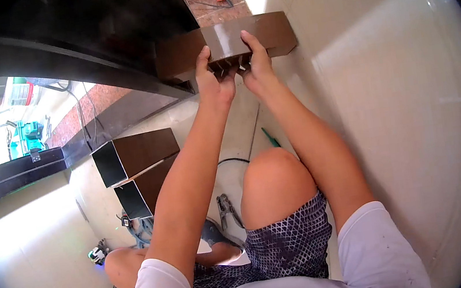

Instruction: The person cuts a metal beam with an angle grinder, then positions the beam against a wall and marks it with a pen while another person holds it.

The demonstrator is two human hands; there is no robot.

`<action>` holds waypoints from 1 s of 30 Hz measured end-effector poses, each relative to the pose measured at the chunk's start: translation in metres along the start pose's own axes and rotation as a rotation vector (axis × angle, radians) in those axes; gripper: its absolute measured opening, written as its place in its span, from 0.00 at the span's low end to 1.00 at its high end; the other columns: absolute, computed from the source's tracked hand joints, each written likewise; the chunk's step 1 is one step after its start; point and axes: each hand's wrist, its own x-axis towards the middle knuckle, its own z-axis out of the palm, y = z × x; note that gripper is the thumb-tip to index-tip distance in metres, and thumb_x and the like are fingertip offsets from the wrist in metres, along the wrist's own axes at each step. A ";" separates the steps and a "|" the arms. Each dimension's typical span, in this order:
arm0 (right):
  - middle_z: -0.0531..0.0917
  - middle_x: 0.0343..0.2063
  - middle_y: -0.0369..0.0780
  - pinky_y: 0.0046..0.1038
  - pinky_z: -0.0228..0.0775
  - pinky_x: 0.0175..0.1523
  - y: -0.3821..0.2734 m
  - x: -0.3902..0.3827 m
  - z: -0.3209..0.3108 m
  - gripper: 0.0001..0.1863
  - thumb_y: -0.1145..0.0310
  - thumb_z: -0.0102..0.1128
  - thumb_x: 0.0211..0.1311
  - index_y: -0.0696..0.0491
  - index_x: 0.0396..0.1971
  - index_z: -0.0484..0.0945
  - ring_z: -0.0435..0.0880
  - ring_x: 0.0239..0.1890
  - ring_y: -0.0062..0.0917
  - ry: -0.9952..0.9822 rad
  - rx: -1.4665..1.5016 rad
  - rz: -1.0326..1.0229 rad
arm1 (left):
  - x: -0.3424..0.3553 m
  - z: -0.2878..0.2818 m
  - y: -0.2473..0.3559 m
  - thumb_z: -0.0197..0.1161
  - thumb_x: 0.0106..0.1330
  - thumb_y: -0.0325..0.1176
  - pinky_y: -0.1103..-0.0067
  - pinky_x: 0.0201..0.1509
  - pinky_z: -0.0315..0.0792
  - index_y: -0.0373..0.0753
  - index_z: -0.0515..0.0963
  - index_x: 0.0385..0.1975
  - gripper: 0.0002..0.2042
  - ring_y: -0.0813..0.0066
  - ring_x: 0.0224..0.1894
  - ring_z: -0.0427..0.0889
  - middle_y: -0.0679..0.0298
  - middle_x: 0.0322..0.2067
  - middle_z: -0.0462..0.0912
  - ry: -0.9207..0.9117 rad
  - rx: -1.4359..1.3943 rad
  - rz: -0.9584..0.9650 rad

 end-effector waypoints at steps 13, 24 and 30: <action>0.85 0.56 0.37 0.46 0.72 0.65 0.008 0.012 -0.008 0.32 0.45 0.78 0.65 0.46 0.62 0.80 0.82 0.58 0.31 -0.039 -0.049 0.093 | 0.002 -0.007 0.003 0.72 0.73 0.47 0.51 0.78 0.73 0.38 0.72 0.71 0.32 0.51 0.68 0.78 0.55 0.65 0.80 0.057 0.016 0.033; 0.83 0.57 0.38 0.48 0.70 0.68 0.007 0.013 -0.006 0.34 0.41 0.77 0.65 0.45 0.63 0.81 0.80 0.57 0.31 -0.058 -0.128 0.100 | -0.002 -0.002 0.004 0.76 0.71 0.47 0.56 0.76 0.75 0.40 0.75 0.65 0.29 0.55 0.66 0.79 0.59 0.62 0.80 0.079 0.021 0.074; 0.81 0.62 0.39 0.52 0.65 0.72 -0.001 0.016 -0.006 0.39 0.39 0.79 0.61 0.46 0.66 0.78 0.77 0.63 0.34 -0.083 -0.154 0.151 | 0.000 0.005 0.000 0.77 0.69 0.48 0.54 0.80 0.72 0.42 0.71 0.71 0.34 0.53 0.70 0.76 0.57 0.66 0.77 0.127 -0.004 0.088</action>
